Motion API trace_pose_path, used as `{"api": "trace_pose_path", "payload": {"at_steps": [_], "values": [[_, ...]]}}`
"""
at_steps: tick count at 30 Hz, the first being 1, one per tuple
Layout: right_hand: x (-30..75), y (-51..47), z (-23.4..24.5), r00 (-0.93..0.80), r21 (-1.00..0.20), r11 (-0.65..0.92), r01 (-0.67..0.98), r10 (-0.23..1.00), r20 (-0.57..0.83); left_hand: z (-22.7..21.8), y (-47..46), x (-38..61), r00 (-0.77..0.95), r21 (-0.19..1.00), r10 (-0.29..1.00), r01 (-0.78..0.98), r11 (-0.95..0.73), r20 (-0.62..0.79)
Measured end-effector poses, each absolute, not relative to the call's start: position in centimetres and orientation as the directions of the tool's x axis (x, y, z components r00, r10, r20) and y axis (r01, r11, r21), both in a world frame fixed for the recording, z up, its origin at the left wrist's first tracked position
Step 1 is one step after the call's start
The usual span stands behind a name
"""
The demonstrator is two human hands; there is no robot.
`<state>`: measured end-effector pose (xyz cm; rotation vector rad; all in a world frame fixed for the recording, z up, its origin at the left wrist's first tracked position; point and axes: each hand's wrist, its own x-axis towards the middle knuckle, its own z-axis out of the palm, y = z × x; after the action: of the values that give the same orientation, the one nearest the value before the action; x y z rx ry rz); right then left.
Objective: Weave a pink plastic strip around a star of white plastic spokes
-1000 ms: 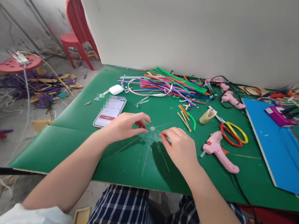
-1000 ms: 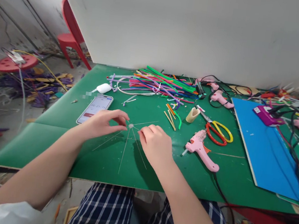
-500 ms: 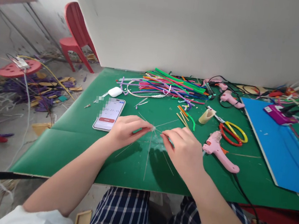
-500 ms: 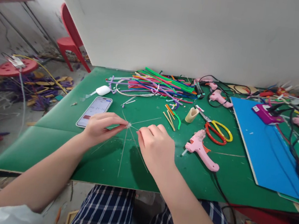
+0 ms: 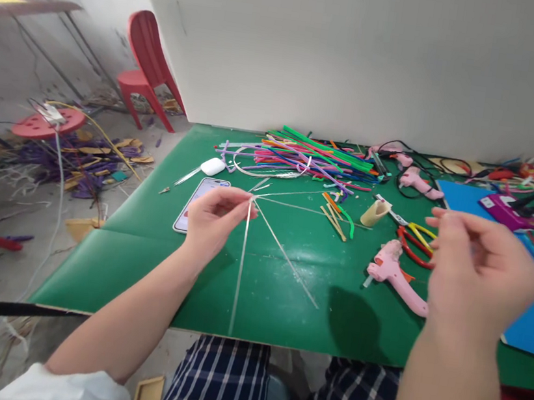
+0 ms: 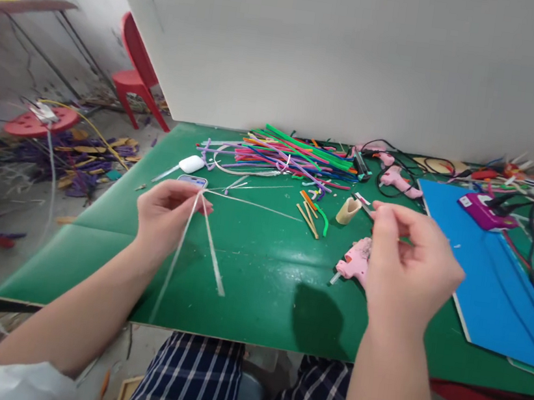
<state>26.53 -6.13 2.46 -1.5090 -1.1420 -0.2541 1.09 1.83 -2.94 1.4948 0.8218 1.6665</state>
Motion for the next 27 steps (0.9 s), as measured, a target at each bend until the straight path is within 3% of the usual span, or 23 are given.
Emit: {"api": "trace_pose_path", "payload": {"at_steps": [4,7,9,14,19,22,27], "values": [[27.7,-4.8,1.4,0.524,-0.715,0.037,0.698,0.654,0.546,-2.4,2.4,1.1,-0.022,0.842,0.988,-0.521,-0.141,0.152],[27.2,-4.2,0.7,0.446,-0.692,0.031,0.722,0.743,0.499,-2.3,2.7,1.1,0.103,0.722,0.989,-0.675,0.151,-0.11],[26.7,-3.9,0.4,0.384,-0.698,0.079,0.712,0.788,0.481,-2.5,2.6,1.2,0.199,0.647,0.963,-0.713,0.27,-0.182],[25.2,-3.6,-0.5,0.223,-0.742,0.189,0.644,0.881,0.418,-3.3,1.6,2.2,0.339,0.658,0.917,-0.645,0.389,-0.209],[22.3,-3.6,-1.3,-0.043,-0.815,0.319,0.483,0.939,0.342,-3.5,0.4,3.1,0.409,0.737,0.896,-0.55,0.392,-0.172],[20.8,-3.9,-1.5,-0.11,-0.846,0.339,0.412,0.94,0.323,-3.4,-0.1,3.4,0.456,0.788,0.881,-0.493,0.369,-0.127],[19.4,-4.6,-1.7,-0.055,-0.766,0.473,0.436,0.863,0.502,-3.3,-0.8,3.7,0.509,0.853,0.861,-0.438,0.283,-0.024]]}}
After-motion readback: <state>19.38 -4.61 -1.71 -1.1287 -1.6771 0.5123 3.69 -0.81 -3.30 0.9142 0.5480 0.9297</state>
